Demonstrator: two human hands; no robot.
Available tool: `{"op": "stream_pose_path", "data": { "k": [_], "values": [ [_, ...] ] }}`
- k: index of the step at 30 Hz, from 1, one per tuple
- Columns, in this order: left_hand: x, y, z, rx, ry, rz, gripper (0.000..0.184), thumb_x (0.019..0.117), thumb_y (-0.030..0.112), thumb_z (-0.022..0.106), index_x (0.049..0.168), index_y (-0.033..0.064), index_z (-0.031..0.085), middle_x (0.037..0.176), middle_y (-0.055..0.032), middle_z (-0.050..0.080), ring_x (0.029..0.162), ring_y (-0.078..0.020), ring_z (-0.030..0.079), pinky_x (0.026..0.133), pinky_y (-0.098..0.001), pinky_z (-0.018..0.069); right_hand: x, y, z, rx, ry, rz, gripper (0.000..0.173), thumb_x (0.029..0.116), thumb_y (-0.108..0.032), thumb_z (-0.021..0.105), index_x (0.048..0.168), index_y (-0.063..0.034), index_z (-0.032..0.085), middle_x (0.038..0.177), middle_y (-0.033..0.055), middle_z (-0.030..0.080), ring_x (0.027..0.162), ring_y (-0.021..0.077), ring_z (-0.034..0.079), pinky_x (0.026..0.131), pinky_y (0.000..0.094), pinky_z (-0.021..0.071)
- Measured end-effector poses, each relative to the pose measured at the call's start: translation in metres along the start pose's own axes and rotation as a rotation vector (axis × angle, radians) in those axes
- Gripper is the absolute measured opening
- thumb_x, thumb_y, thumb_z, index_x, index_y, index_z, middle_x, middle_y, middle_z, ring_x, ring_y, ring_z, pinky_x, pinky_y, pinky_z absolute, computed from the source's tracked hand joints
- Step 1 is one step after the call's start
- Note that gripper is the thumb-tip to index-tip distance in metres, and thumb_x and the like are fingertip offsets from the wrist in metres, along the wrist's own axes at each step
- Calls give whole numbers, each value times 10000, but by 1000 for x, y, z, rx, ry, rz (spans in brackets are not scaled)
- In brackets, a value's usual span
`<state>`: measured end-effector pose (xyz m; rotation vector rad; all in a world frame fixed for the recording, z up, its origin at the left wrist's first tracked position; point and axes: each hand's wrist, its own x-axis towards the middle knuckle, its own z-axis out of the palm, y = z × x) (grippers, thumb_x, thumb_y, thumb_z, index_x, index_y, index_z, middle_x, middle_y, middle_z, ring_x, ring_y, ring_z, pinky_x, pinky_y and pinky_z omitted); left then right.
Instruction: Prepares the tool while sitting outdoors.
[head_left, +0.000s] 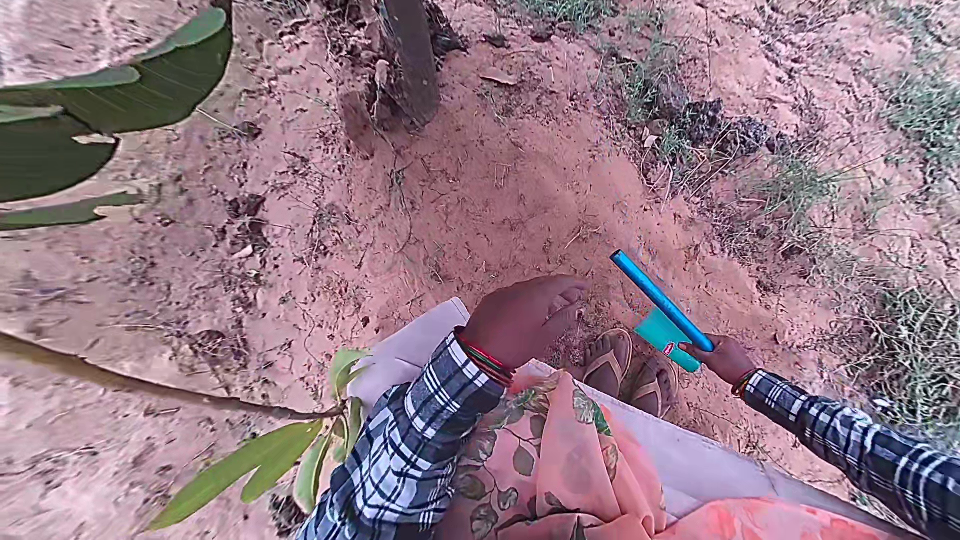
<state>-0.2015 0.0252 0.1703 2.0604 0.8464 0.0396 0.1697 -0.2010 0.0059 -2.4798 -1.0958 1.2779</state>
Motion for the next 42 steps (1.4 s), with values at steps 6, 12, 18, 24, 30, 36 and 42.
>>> {"op": "stream_pose_path", "data": {
  "k": [6, 12, 18, 24, 30, 36, 42],
  "values": [
    [2, -2, 5, -222, 375, 70, 219, 1041, 258, 602, 1196, 184, 738, 1096, 71, 761, 816, -29, 715, 705, -248, 610, 31, 10, 51, 86, 36, -65, 413, 967, -362, 725, 995, 48, 675, 743, 93, 590, 636, 155, 521, 664, 400, 459],
    [17, 1, 24, -243, 343, 82, 193, 1031, 232, 612, 1151, 175, 752, 1004, 66, 760, 756, -24, 692, 664, -233, 593, 36, -7, 55, 132, 70, -75, 424, 965, -388, 720, 999, 33, 684, 755, 85, 605, 657, 150, 539, 681, 396, 469],
    [11, 6, 18, -270, 379, 73, 195, 1041, 194, 599, 1159, 136, 743, 995, 33, 765, 770, -45, 711, 692, -243, 611, 35, -35, 27, 19, 61, -392, 459, 950, -412, 707, 960, 48, 699, 731, 107, 630, 641, 148, 552, 644, 381, 463],
    [10, 2, 16, -284, 433, 101, 184, 1037, 180, 616, 1156, 118, 742, 991, 28, 766, 764, -46, 702, 679, -232, 597, 26, -51, 18, -103, -60, -526, 487, 957, -430, 687, 940, 57, 683, 741, 154, 645, 655, 216, 594, 648, 438, 479],
    [3, 4, 14, -303, 367, 101, 188, 1037, 174, 598, 1153, 137, 742, 1010, 37, 765, 797, -54, 717, 702, -261, 616, 27, -54, 9, 83, 12, -250, 373, 947, -368, 734, 924, -2, 664, 680, -22, 528, 580, 30, 456, 596, 278, 413],
    [8, -1, 10, -292, 390, 115, 188, 1037, 168, 601, 1158, 129, 740, 1003, 26, 764, 789, -55, 719, 701, -250, 621, 29, -65, -11, -96, -22, -121, 435, 989, -410, 688, 996, 24, 676, 782, 125, 607, 703, 222, 564, 700, 470, 459],
    [11, -5, 12, -286, 385, 101, 186, 1041, 159, 602, 1160, 119, 739, 995, 20, 770, 774, -55, 718, 689, -243, 615, 39, -74, 15, -306, -126, -7, 529, 994, -507, 642, 1091, 11, 677, 966, 238, 683, 947, 414, 665, 839, 645, 486]
  ]
}}
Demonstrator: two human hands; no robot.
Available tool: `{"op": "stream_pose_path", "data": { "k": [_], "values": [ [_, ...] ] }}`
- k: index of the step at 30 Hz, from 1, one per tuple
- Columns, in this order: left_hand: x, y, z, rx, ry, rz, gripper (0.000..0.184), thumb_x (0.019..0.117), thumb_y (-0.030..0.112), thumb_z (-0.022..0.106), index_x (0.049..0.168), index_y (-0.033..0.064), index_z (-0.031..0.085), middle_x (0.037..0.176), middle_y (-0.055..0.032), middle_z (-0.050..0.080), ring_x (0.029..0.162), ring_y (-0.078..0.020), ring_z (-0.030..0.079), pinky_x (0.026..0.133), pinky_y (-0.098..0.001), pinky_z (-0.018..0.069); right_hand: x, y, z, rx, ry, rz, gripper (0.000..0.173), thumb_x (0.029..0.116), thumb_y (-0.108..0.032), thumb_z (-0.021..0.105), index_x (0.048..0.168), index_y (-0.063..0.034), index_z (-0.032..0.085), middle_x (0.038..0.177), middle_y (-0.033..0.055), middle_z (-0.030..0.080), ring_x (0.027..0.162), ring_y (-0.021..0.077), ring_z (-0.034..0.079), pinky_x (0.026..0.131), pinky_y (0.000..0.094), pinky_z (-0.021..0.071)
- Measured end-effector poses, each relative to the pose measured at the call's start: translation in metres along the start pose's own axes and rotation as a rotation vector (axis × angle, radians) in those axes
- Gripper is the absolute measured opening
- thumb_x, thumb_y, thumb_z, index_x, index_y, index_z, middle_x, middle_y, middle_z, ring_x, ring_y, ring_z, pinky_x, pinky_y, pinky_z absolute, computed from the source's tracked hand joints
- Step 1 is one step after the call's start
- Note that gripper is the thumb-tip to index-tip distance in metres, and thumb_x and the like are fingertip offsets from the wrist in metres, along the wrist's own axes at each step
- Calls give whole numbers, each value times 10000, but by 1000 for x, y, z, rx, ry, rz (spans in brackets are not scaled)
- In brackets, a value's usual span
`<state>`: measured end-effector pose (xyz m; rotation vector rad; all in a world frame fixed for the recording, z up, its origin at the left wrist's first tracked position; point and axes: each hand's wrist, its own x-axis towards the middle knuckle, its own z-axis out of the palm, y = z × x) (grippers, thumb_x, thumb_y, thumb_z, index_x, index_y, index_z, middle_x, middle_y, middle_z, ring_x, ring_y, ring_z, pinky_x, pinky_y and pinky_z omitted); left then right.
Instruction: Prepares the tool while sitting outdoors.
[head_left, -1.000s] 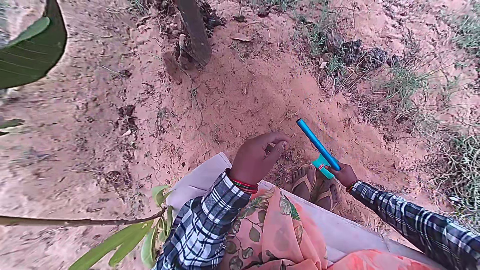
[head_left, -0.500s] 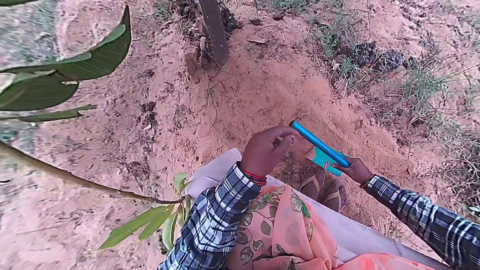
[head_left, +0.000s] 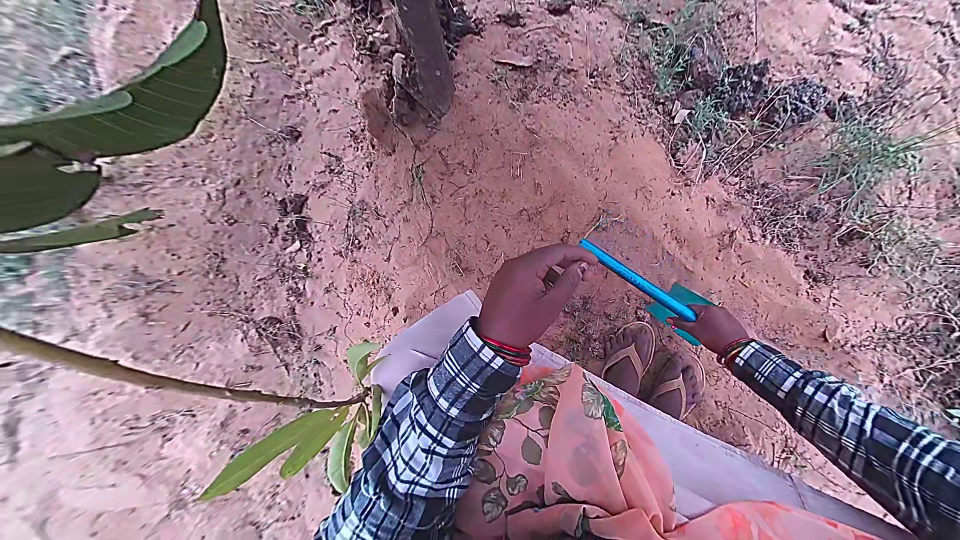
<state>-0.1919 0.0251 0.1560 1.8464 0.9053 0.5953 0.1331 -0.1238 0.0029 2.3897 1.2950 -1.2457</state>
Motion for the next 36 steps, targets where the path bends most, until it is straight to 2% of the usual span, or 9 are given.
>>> {"op": "stream_pose_path", "data": {
  "k": [3, 6, 10, 14, 19, 23, 26, 31, 36],
  "values": [
    [0, 2, -1, -20, 26, 17, 180, 1038, 141, 599, 1145, 106, 740, 979, 10, 765, 770, -62, 713, 681, -246, 612, -16, -22, 5, 139, 121, -162, 506, 990, -469, 667, 1037, 34, 674, 830, 189, 642, 769, 321, 620, 740, 554, 479],
    [-1, 3, 0, -103, 98, 77, 188, 1028, 89, 610, 1171, 32, 717, 971, -26, 755, 767, -60, 705, 693, -231, 615, -34, -50, 2, 342, 184, -359, 403, 958, -380, 735, 956, 19, 682, 707, 47, 571, 620, 104, 499, 625, 342, 433],
    [2, 3, 2, -179, 239, 154, 194, 1023, 46, 598, 1179, -11, 696, 945, -30, 753, 711, -39, 670, 622, -196, 574, -35, -92, 2, 471, -132, -341, 329, 946, -364, 760, 956, -46, 680, 690, -23, 556, 572, 34, 481, 576, 250, 430],
    [-1, 4, 0, -214, 262, 198, 196, 1036, 49, 574, 1184, -13, 685, 955, -7, 746, 715, -28, 660, 620, -195, 569, -15, -110, 43, 464, -338, -322, 377, 965, -423, 720, 962, -52, 652, 678, -15, 510, 553, 78, 452, 563, 298, 418],
    [-5, 10, 2, -226, 236, 230, 191, 1031, 34, 573, 1175, -17, 687, 944, 3, 741, 704, -25, 652, 623, -196, 571, 13, -124, 82, 307, -492, -344, 441, 987, -449, 684, 1079, -20, 643, 754, 41, 528, 604, 136, 466, 608, 357, 439],
    [0, 9, 9, -215, 222, 213, 190, 1037, 33, 562, 1178, -6, 683, 959, 6, 743, 691, -9, 639, 614, -177, 556, 22, -140, 102, 142, -458, -450, 490, 1013, -440, 642, 1142, 32, 668, 1011, 214, 662, 931, 337, 635, 871, 562, 483],
    [5, 8, 15, -190, 212, 226, 197, 1043, 38, 557, 1191, -5, 679, 987, -4, 750, 704, -1, 636, 627, -165, 539, 30, -142, 120, 81, -364, -531, 503, 1018, -478, 603, 1140, 3, 690, 1057, 240, 691, 1026, 407, 663, 901, 631, 486],
    [3, 5, 14, -199, 225, 195, 196, 1041, 33, 555, 1186, 8, 684, 976, 8, 748, 717, -7, 647, 636, -172, 550, 30, -147, 141, 349, -225, -611, 467, 1017, -429, 617, 1096, 25, 688, 950, 210, 690, 877, 338, 662, 830, 558, 501],
    [1, 4, 11, -225, 225, 188, 196, 1041, 44, 557, 1186, -3, 681, 962, -8, 744, 694, -20, 644, 616, -182, 554, 16, -142, 87, 524, -111, -672, 410, 995, -381, 671, 1049, 24, 707, 840, 110, 665, 728, 140, 579, 731, 364, 490]
  ]
}}
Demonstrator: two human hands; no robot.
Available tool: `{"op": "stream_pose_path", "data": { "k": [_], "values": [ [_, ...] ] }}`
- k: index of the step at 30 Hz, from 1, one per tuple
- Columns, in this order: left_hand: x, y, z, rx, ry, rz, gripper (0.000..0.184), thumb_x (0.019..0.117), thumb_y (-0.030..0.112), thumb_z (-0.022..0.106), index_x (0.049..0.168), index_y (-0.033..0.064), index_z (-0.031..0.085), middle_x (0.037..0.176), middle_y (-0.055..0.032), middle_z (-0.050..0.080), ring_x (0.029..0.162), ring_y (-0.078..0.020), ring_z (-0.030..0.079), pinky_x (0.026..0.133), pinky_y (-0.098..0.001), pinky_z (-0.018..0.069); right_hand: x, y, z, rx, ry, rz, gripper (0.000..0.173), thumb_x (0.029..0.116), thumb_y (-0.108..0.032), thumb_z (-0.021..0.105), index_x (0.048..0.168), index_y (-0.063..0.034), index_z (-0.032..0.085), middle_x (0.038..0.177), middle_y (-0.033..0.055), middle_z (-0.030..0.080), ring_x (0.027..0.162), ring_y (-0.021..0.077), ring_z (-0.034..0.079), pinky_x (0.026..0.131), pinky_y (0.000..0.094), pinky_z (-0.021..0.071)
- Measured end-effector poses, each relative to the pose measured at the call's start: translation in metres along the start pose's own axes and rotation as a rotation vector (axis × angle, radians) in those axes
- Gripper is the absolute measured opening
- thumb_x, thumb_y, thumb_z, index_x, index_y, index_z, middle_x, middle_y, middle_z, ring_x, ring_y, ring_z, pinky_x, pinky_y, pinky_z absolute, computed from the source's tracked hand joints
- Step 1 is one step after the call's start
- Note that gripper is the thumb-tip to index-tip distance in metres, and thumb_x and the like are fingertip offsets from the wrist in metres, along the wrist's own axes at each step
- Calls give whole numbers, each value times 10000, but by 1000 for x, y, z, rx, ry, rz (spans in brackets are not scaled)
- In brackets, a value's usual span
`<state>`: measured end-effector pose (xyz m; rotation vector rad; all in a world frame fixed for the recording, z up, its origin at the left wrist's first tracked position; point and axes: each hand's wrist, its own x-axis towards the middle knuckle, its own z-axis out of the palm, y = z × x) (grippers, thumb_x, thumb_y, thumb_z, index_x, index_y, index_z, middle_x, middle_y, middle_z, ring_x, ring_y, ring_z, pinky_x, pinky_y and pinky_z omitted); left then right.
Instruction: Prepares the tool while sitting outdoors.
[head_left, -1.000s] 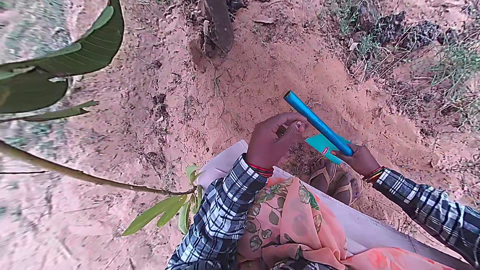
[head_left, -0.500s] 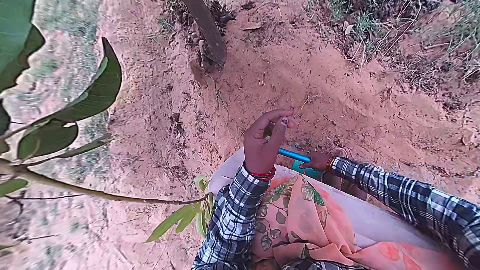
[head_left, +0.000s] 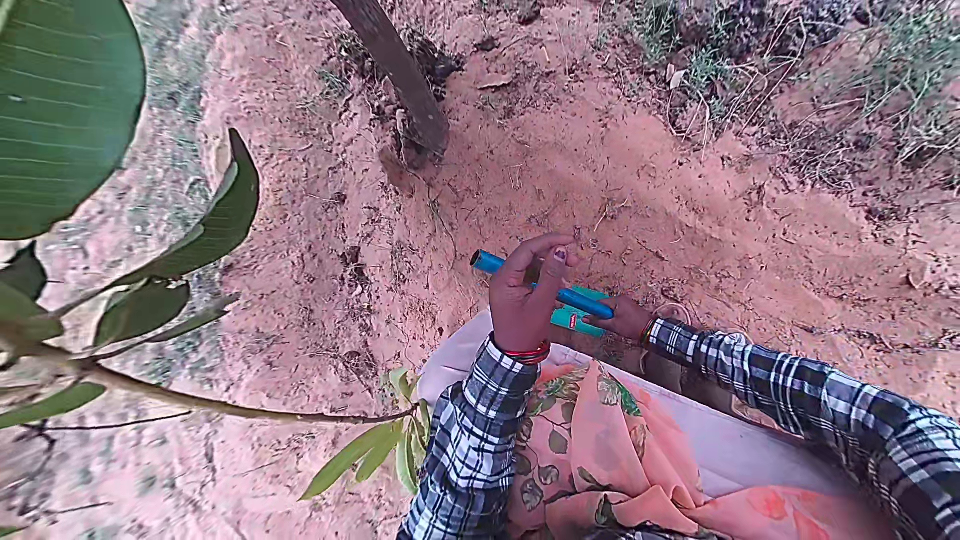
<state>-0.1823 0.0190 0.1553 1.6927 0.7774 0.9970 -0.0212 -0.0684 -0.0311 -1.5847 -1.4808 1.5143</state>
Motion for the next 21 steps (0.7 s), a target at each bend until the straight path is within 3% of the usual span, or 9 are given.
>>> {"op": "stream_pose_path", "data": {
  "k": [5, 8, 10, 13, 16, 21],
  "values": [
    [2, -6, 0, 6, -19, -7, 200, 1030, 59, 580, 1180, -7, 694, 931, -16, 741, 684, -41, 639, 613, -206, 558, -29, -23, -60, -205, -97, 93, 438, 979, -450, 692, 982, -13, 688, 747, 55, 592, 665, 136, 530, 670, 376, 460],
    [2, -6, 0, 3, -40, -13, 196, 1019, 51, 593, 1177, -11, 693, 931, -17, 743, 723, -51, 661, 645, -218, 575, -48, -31, -77, -290, -153, 263, 461, 987, -455, 682, 1035, 4, 676, 809, 106, 613, 733, 205, 564, 736, 444, 474],
    [1, -5, 0, 15, -53, -20, 199, 1018, 51, 594, 1178, -10, 697, 921, -20, 744, 704, -44, 650, 633, -205, 560, -62, -28, -88, -307, -151, 320, 456, 984, -451, 687, 1025, 3, 672, 808, 101, 604, 735, 204, 560, 733, 440, 467],
    [-1, -5, -2, 25, -69, -23, 206, 1016, 49, 594, 1186, -6, 697, 925, -14, 754, 706, -31, 650, 638, -197, 553, -85, -21, -109, -291, -105, 391, 435, 974, -440, 705, 987, -7, 671, 762, 70, 573, 689, 169, 521, 688, 414, 448],
    [-1, -7, -1, 37, -108, -12, 208, 1017, 65, 594, 1187, 6, 697, 937, -1, 746, 712, -27, 647, 637, -197, 556, -114, -5, -140, -292, 11, 471, 405, 965, -416, 724, 990, -13, 693, 776, 85, 614, 695, 173, 552, 693, 413, 471],
    [-3, -6, 1, 92, -146, -34, 203, 1019, 92, 600, 1177, 19, 704, 929, -3, 748, 720, -32, 659, 635, -195, 560, -166, 30, -184, -409, 127, 635, 416, 985, -376, 710, 982, 39, 674, 801, 168, 623, 753, 284, 592, 742, 517, 477]
  ]
}}
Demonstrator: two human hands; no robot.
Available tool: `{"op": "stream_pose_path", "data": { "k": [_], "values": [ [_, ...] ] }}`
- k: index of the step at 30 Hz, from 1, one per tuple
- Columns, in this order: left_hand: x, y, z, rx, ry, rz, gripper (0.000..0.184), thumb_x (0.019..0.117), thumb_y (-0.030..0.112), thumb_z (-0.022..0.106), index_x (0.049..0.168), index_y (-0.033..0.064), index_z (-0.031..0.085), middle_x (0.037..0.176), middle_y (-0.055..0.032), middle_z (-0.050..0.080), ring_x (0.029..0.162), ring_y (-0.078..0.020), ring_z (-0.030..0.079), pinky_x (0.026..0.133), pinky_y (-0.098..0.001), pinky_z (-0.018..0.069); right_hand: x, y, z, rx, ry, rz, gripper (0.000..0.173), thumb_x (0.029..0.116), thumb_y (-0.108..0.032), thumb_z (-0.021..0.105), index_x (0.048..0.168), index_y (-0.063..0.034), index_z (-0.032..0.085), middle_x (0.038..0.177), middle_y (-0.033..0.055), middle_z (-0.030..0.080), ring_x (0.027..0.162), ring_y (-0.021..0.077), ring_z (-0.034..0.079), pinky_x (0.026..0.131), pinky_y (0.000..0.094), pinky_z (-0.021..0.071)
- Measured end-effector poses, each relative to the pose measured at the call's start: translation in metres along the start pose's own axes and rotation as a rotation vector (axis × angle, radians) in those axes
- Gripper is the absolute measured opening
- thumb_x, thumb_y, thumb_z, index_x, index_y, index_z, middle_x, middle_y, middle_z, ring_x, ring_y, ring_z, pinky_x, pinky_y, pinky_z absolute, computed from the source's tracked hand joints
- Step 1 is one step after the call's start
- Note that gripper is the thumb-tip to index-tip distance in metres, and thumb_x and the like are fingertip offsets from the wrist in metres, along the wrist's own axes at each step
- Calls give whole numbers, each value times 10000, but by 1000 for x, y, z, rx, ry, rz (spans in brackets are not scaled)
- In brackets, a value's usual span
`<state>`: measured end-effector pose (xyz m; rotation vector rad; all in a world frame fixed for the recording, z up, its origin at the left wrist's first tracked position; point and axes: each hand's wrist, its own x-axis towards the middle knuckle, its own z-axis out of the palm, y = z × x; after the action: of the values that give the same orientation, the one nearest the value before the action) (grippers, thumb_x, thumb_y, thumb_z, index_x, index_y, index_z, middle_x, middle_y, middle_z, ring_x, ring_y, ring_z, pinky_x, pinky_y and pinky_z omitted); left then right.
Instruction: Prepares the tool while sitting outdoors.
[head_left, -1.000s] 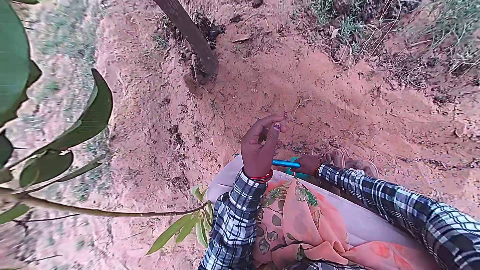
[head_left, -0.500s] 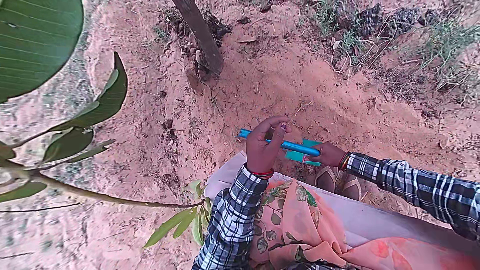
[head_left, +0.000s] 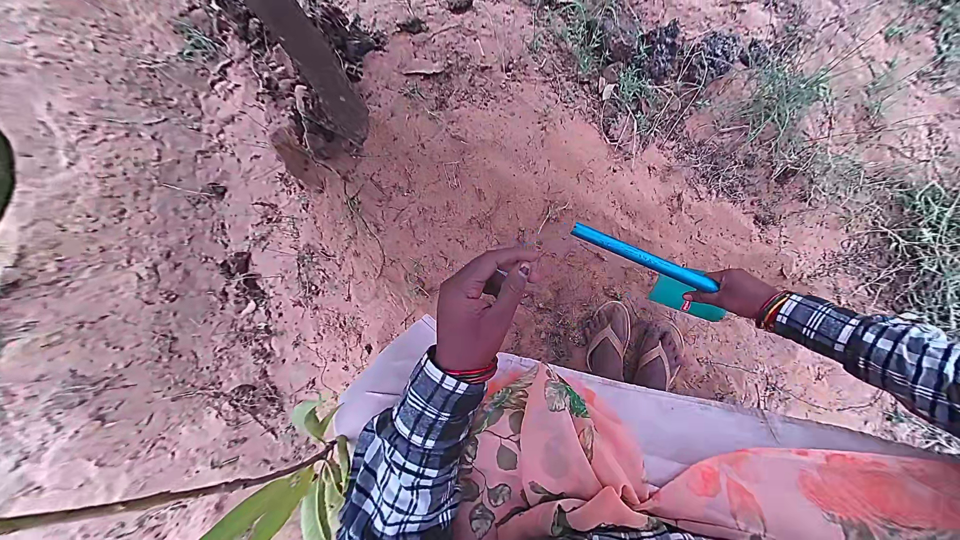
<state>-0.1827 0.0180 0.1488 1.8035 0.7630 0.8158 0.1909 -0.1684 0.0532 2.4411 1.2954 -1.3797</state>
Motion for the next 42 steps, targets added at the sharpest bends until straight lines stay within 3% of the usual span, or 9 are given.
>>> {"op": "stream_pose_path", "data": {
  "k": [4, 8, 18, 26, 28, 31, 35, 38, 42],
  "values": [
    [1, -1, 2, 18, -19, 18, 203, 1022, 98, 597, 1174, 19, 706, 933, -6, 751, 729, -36, 665, 640, -198, 564, 7, 48, 14, -56, -32, 50, 470, 1002, -413, 677, 1015, 56, 668, 846, 221, 638, 811, 358, 619, 778, 583, 473],
    [3, 1, 6, 26, -34, 19, 200, 1022, 87, 597, 1177, 16, 702, 953, -4, 752, 749, -38, 673, 665, -201, 575, 26, 41, 42, -70, -87, 43, 492, 1013, -443, 646, 1078, 44, 680, 948, 252, 675, 926, 411, 655, 857, 625, 480],
    [3, 5, 14, 69, -54, 5, 207, 1025, 111, 597, 1173, 20, 708, 948, -1, 750, 754, -39, 674, 667, -205, 573, 20, -6, 38, 85, 109, -380, 354, 976, -337, 729, 913, 10, 702, 709, 120, 627, 650, 227, 591, 652, 461, 481],
    [1, 2, 11, 145, -161, -19, 206, 1030, 123, 603, 1185, 50, 718, 960, -2, 754, 761, -26, 680, 689, -203, 582, 7, 6, 25, 64, 116, -119, 428, 979, -376, 720, 988, 50, 675, 777, 189, 625, 728, 318, 600, 716, 552, 479],
    [2, 1, 13, 122, -161, -5, 206, 1034, 115, 597, 1177, 32, 720, 962, -12, 754, 767, -28, 677, 696, -204, 581, 3, -6, 32, 119, 72, -160, 428, 974, -374, 725, 1022, 48, 679, 774, 170, 623, 703, 278, 586, 706, 520, 482],
    [5, 0, 14, 100, -140, 6, 201, 1035, 101, 593, 1171, 18, 716, 961, -21, 754, 757, -28, 675, 683, -200, 578, 1, -39, 44, 271, -61, -263, 375, 976, -372, 719, 1034, -4, 683, 732, 51, 584, 618, 117, 513, 620, 345, 456],
    [5, -2, 12, 95, -108, 12, 203, 1035, 87, 592, 1183, 10, 708, 967, -16, 758, 761, -27, 680, 685, -198, 581, 3, -88, 67, 649, -401, -269, 256, 1006, -308, 673, 893, -89, 606, 534, -63, 441, 418, 16, 381, 430, 188, 344],
    [5, -3, 11, 94, -90, 9, 205, 1034, 90, 595, 1188, 17, 709, 969, -16, 759, 757, -29, 678, 674, -202, 577, 20, -112, 89, 808, -645, -130, 291, 1069, -353, 565, 892, -126, 522, 511, -86, 376, 379, 16, 380, 391, 169, 377],
    [3, -5, 9, 93, -85, 14, 201, 1029, 91, 601, 1182, 20, 710, 955, -21, 758, 741, -39, 684, 663, -211, 588, 53, -129, 118, 785, -636, 136, 365, 1076, -455, 500, 899, -137, 474, 536, -76, 366, 385, 41, 392, 401, 202, 424]
  ]
}}
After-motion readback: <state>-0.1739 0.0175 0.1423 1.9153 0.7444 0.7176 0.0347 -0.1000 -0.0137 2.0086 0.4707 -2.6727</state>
